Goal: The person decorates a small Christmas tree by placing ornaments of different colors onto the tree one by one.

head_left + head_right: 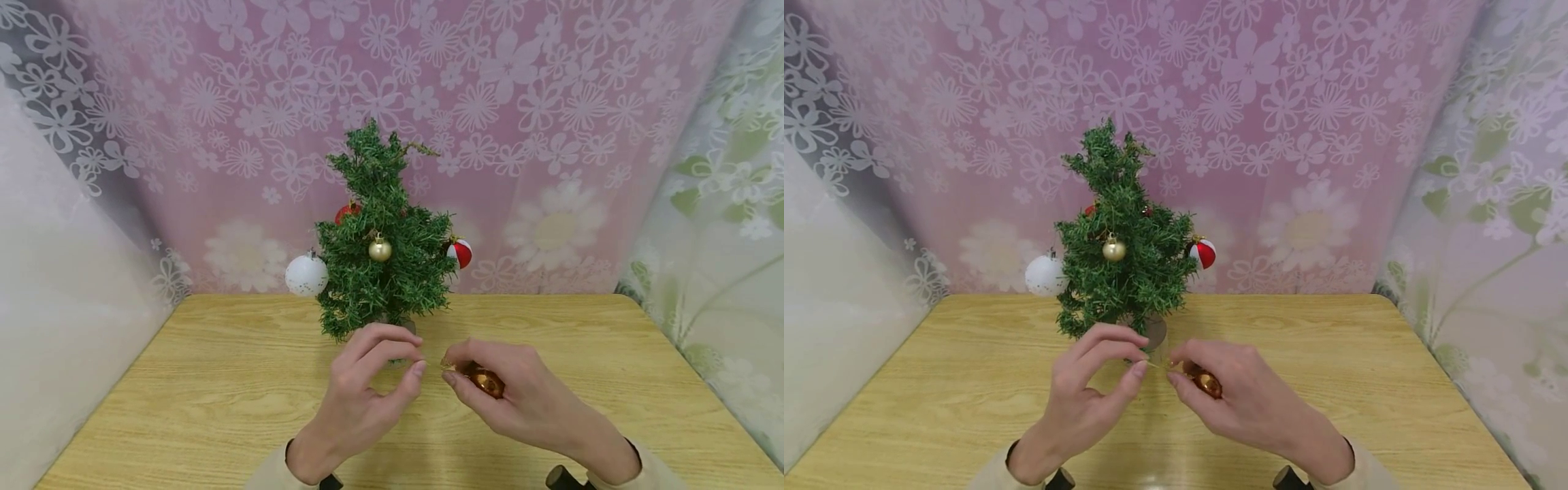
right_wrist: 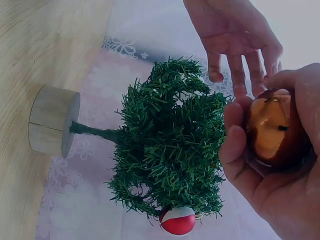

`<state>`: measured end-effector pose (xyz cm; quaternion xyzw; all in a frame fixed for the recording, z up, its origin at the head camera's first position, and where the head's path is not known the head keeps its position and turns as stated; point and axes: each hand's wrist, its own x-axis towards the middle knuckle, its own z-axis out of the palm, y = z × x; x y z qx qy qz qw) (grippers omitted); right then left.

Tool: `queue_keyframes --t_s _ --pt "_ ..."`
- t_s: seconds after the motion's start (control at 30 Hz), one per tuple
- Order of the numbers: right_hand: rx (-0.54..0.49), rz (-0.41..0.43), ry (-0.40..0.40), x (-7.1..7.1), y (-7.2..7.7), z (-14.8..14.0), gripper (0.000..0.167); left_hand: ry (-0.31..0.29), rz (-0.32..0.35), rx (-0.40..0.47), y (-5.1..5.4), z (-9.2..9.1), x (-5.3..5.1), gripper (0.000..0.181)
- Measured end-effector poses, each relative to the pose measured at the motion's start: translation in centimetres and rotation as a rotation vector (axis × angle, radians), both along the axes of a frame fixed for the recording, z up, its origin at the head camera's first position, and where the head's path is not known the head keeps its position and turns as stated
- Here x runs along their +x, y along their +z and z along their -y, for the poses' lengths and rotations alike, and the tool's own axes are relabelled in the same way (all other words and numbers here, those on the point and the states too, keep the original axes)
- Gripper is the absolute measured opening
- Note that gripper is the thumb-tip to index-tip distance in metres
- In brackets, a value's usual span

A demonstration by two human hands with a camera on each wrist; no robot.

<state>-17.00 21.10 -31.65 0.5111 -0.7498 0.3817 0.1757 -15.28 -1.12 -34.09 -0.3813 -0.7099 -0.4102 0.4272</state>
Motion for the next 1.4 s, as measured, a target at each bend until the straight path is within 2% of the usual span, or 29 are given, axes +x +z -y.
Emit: queue_keyframes --t_s 0.17,0.27,0.33,0.47,0.57,0.7,0.8,0.93,1.1,1.4 --pt "0.007 -0.023 -0.014 -0.1 -0.2 -0.1 0.037 0.008 0.004 -0.01 0.0 0.0 0.0 0.004" --pt "-0.008 -0.054 -0.032 -0.3 -0.4 0.0 0.032 0.028 -0.006 -0.029 0.0 0.1 -0.2 0.003" --pt "-0.018 -0.063 -0.045 -0.4 -0.4 0.1 0.025 0.064 -0.021 -0.048 0.1 0.2 -0.3 0.003" --pt "-0.053 -0.134 -0.085 -1.0 -0.6 0.6 0.011 0.173 -0.049 -0.074 0.4 0.4 -0.6 0.004" --pt "-0.078 -0.193 -0.116 -1.5 -0.7 1.1 0.011 0.245 -0.059 -0.083 0.6 0.4 -0.7 0.005" --pt "-0.102 -0.213 -0.165 -2.0 -0.5 1.8 0.012 0.319 -0.029 -0.07 1.0 0.3 -0.7 0.005" --pt "-0.121 -0.199 -0.214 -2.3 -0.1 2.4 0.01 0.364 0.035 -0.046 1.5 0.1 -0.9 0.002" --pt "-0.124 -0.111 -0.267 -2.6 0.4 3.1 0.007 0.41 0.099 -0.027 2.1 -0.2 -1.0 0.005" --pt "-0.078 0.019 -0.324 -2.6 1.0 3.8 0.005 0.482 0.127 -0.023 2.3 -0.3 -1.1 0.007" --pt "-0.022 0.124 -0.423 -2.8 1.8 4.7 0.004 0.616 0.139 -0.067 2.8 -0.7 -1.7 0.006"
